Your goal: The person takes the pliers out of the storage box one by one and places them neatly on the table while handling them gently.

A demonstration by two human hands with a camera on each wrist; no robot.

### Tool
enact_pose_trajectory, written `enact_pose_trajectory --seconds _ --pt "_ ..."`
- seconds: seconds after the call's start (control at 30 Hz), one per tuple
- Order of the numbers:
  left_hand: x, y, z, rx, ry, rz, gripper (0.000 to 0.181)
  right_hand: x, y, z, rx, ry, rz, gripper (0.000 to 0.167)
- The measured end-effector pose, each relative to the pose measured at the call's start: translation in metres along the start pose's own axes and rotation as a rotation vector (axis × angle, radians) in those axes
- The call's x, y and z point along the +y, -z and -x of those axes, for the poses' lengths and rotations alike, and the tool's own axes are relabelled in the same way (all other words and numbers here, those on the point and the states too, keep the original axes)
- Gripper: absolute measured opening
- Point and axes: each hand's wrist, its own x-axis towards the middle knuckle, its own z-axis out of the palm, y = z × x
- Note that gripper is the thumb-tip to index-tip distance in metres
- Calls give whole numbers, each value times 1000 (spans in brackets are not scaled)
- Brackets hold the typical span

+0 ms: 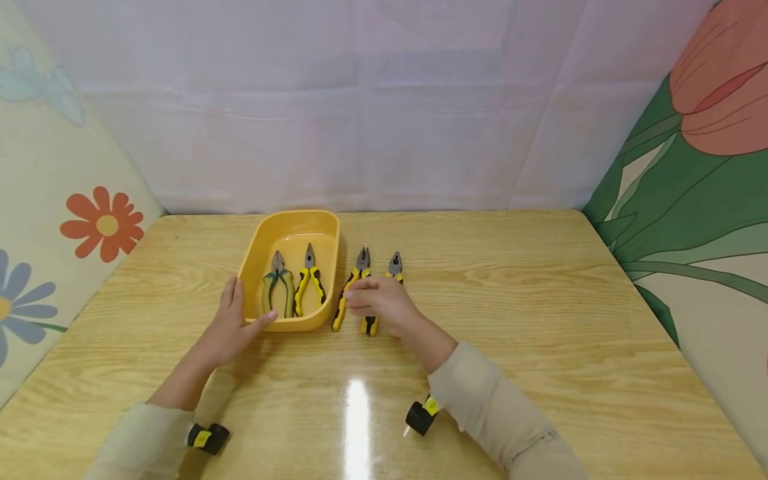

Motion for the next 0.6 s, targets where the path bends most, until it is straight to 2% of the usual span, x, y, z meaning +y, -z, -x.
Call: enact_pose_trajectory --seconds 0.6 --pt "0 0 0 -5 16 1 101 -7 -15 -15 9 -31 1 37"
